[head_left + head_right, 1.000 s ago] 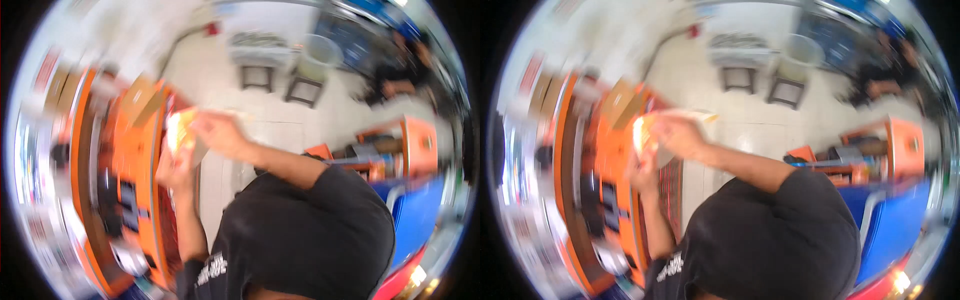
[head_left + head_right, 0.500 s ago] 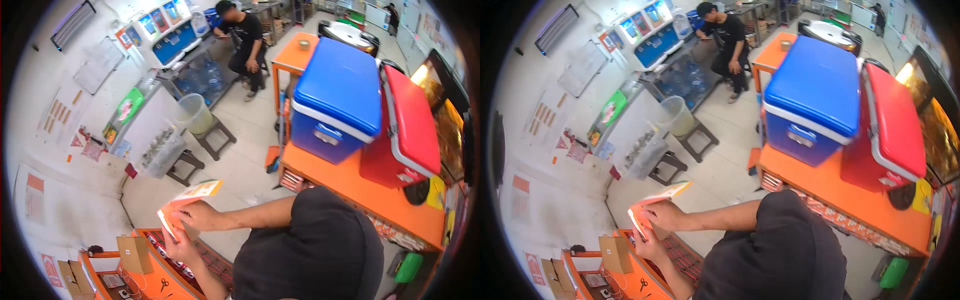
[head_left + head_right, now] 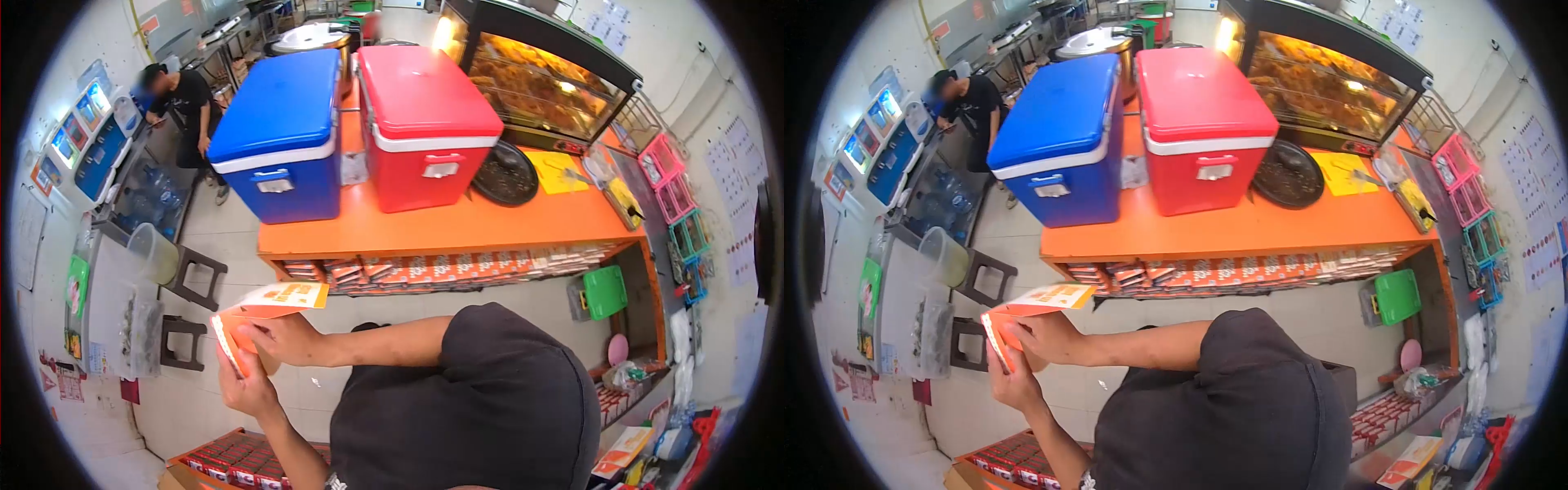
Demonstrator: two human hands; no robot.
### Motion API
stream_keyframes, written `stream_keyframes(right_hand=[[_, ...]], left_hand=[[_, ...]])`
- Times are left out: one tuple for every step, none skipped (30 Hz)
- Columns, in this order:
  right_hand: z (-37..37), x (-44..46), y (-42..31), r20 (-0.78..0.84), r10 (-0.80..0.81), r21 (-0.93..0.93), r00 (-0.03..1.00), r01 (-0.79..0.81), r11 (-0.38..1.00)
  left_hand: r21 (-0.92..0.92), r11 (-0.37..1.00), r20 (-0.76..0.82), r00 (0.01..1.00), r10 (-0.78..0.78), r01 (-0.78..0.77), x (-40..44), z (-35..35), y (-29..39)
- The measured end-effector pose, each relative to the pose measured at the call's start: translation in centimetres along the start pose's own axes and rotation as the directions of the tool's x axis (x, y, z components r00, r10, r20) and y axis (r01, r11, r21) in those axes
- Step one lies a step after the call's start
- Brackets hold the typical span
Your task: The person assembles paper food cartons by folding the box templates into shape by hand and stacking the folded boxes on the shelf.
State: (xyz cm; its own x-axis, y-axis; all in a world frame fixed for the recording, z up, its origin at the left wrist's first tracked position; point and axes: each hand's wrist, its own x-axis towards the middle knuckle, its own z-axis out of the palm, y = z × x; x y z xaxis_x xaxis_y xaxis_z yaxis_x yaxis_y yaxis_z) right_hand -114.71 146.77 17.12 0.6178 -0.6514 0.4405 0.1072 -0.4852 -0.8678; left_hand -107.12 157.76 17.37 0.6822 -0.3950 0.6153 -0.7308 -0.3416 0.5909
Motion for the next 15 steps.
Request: stream_keyframes(right_hand=[[-1.4,-1.2,0.0,-0.04,0.026,0.028,0.999,-0.025,0.999],[-2.6,-2.0,0.4,-0.078,0.049,0.057,0.996,-0.045,0.997],[-3.7,-2.6,0.5,-0.14,0.014,0.07,0.99,-0.005,0.998],[-5.3,-3.2,0.4,-0.102,0.095,0.181,0.99,-0.076,0.981],[-7.0,-3.5,0.1,-0.053,0.166,0.288,0.985,-0.144,0.947],[-8.6,-3.6,-0.3,0.004,0.227,0.391,0.974,-0.21,0.896],[-10.8,-3.9,-0.7,0.01,0.279,0.537,0.96,-0.24,0.809],[-13.0,-4.5,0.3,0.025,0.295,0.509,0.955,-0.266,0.818],[-15.1,-5.3,2.2,0.041,0.305,0.478,0.951,-0.287,0.83],[-17.8,-4.9,2.3,0.056,0.3,0.443,0.952,-0.293,0.847],[-20.4,-5.4,1.9,0.066,0.354,0.541,0.933,-0.331,0.773],[-23.0,-6.0,0.7,0.081,0.421,0.637,0.903,-0.372,0.675],[-25.0,-6.7,1.4,0.072,0.43,0.571,0.9,-0.39,0.722],[-26.4,-8.3,1.7,0.026,0.492,0.616,0.87,-0.402,0.678],[-28.1,-8.9,0.6,-0.006,0.552,0.664,0.834,-0.41,0.626]], left_hand=[[-0.02,0.999,0.005,0.999,0.037,-0.036,-0.6,0.5,1.8],[-0.04,0.996,0.005,0.997,0.074,-0.074,-1.1,1.3,3.2],[-0.071,0.992,0.005,0.995,0.105,-0.104,-1.8,1.9,4.4],[-0.069,0.993,0.029,0.994,0.103,-0.101,-2.5,2.2,5.9],[-0.066,0.993,0.049,0.994,0.101,-0.098,-3.1,2.6,7.6],[-0.059,0.993,0.067,0.992,0.103,-0.099,-3.3,2.8,9.0],[-0.067,0.992,0.162,0.98,0.114,-0.105,-4.1,3.5,9.5],[-0.09,0.964,0.156,0.952,0.264,-0.252,-4.5,4.2,11.2],[-0.108,0.913,0.138,0.903,0.406,-0.394,-4.8,4.9,13.6],[-0.116,0.838,0.103,0.832,0.545,-0.534,-4.7,5.9,16.0],[-0.212,0.835,0.199,0.814,0.545,-0.507,-5.3,6.8,17.5],[-0.304,0.849,0.192,0.845,0.5,-0.433,-5.5,8.5,19.4],[-0.395,0.856,0.221,0.869,0.442,-0.335,-6.8,10.6,20.9],[-0.465,0.861,0.291,0.882,0.371,-0.209,-8.6,11.5,21.9],[-0.47,0.862,0.344,0.86,0.378,-0.191,-9.9,11.5,22.6]])
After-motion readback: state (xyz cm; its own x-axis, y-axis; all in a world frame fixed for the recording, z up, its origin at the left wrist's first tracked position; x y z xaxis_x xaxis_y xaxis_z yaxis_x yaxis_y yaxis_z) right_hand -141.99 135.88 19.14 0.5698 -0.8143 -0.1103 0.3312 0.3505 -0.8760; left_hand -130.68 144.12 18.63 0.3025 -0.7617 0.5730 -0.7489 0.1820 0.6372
